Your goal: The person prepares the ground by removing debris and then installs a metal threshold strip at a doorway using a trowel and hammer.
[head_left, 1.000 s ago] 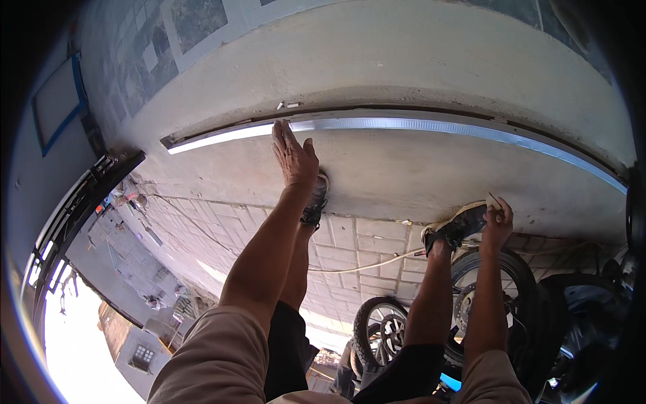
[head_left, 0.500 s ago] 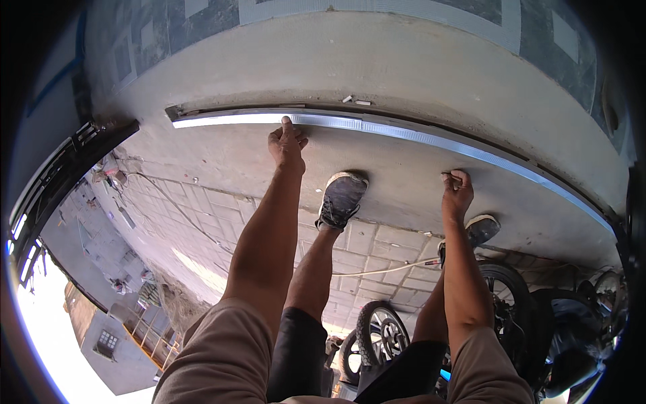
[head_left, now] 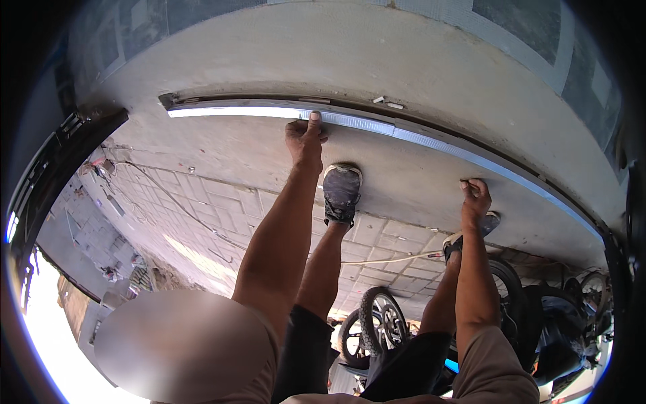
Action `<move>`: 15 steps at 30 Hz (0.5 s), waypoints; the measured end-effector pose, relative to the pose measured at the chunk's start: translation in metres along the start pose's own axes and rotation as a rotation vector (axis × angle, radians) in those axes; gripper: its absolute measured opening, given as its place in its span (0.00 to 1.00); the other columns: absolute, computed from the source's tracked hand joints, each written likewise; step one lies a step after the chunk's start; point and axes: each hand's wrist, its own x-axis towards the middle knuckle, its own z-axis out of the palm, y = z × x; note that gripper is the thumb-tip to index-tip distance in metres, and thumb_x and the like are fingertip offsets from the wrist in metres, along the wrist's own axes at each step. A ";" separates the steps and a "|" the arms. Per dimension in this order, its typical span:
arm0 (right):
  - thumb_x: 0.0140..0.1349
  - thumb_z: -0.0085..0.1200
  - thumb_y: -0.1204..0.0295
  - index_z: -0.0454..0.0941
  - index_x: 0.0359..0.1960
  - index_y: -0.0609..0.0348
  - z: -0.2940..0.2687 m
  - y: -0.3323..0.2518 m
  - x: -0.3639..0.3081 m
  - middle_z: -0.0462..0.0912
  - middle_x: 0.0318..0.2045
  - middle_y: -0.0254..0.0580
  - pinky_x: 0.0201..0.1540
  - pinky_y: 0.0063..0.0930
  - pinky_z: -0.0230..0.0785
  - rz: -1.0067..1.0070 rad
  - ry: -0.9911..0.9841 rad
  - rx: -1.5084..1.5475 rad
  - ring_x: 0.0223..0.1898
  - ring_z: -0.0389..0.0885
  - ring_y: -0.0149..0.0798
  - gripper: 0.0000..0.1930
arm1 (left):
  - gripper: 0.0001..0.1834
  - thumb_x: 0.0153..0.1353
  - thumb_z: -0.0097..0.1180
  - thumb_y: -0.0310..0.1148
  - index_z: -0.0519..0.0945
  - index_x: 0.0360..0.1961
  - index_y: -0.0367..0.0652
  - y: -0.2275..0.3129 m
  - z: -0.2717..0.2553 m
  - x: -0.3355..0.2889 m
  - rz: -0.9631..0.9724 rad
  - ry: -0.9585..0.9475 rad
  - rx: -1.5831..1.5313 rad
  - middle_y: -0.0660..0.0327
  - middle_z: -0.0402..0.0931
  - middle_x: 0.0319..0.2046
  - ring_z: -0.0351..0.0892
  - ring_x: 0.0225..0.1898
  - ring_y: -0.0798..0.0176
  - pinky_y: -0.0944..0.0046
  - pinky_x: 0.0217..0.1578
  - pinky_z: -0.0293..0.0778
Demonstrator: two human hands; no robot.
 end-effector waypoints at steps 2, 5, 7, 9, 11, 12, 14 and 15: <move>0.58 0.67 0.77 0.78 0.42 0.65 0.006 -0.018 -0.016 0.86 0.34 0.41 0.44 0.26 0.77 0.016 -0.025 -0.025 0.37 0.84 0.31 0.12 | 0.28 0.59 0.70 0.48 0.67 0.42 0.40 0.009 -0.006 0.000 0.005 0.002 0.058 0.59 0.74 0.29 0.78 0.26 0.61 0.57 0.32 0.81; 0.59 0.66 0.76 0.79 0.43 0.65 0.032 -0.074 -0.062 0.86 0.33 0.40 0.43 0.23 0.76 -0.006 -0.131 -0.121 0.36 0.84 0.30 0.12 | 0.37 0.61 0.63 0.59 0.69 0.51 0.33 0.036 -0.011 0.000 -0.246 0.040 -0.018 0.54 0.75 0.32 0.82 0.30 0.54 0.51 0.38 0.84; 0.61 0.65 0.77 0.79 0.44 0.64 0.056 -0.105 -0.082 0.87 0.33 0.40 0.42 0.21 0.75 -0.037 -0.211 -0.146 0.36 0.84 0.29 0.12 | 0.37 0.61 0.64 0.58 0.70 0.50 0.33 0.053 -0.013 0.010 -0.251 0.047 -0.023 0.55 0.76 0.32 0.83 0.31 0.53 0.52 0.38 0.84; 0.61 0.63 0.78 0.78 0.46 0.64 0.079 -0.125 -0.097 0.87 0.34 0.41 0.41 0.21 0.74 -0.015 -0.276 -0.032 0.36 0.84 0.28 0.12 | 0.33 0.61 0.65 0.55 0.73 0.48 0.33 0.065 -0.013 0.022 -0.274 0.043 -0.019 0.54 0.77 0.31 0.84 0.31 0.54 0.53 0.35 0.85; 0.62 0.61 0.78 0.78 0.47 0.64 0.097 -0.141 -0.112 0.87 0.34 0.42 0.42 0.23 0.75 0.006 -0.316 0.046 0.37 0.85 0.30 0.12 | 0.32 0.61 0.66 0.53 0.72 0.47 0.32 0.066 -0.020 0.031 -0.282 0.051 -0.013 0.54 0.77 0.31 0.83 0.30 0.55 0.54 0.31 0.84; 0.62 0.61 0.78 0.78 0.47 0.64 0.101 -0.145 -0.117 0.87 0.34 0.42 0.42 0.23 0.75 0.010 -0.310 0.040 0.37 0.85 0.30 0.12 | 0.31 0.60 0.67 0.50 0.71 0.46 0.32 0.067 -0.020 0.034 -0.281 0.059 -0.004 0.54 0.77 0.30 0.83 0.28 0.57 0.56 0.28 0.84; 0.62 0.60 0.79 0.78 0.46 0.64 0.104 -0.155 -0.128 0.87 0.35 0.43 0.42 0.24 0.76 0.006 -0.297 0.009 0.37 0.86 0.30 0.12 | 0.29 0.61 0.67 0.47 0.72 0.47 0.31 0.066 -0.018 0.036 -0.303 0.064 -0.008 0.53 0.77 0.31 0.83 0.27 0.56 0.56 0.27 0.85; 0.62 0.60 0.79 0.78 0.46 0.64 0.103 -0.161 -0.131 0.87 0.34 0.43 0.41 0.24 0.76 -0.007 -0.305 -0.022 0.36 0.86 0.31 0.11 | 0.29 0.61 0.67 0.47 0.72 0.46 0.30 0.067 -0.015 0.036 -0.301 0.059 -0.014 0.53 0.77 0.31 0.82 0.26 0.56 0.55 0.28 0.85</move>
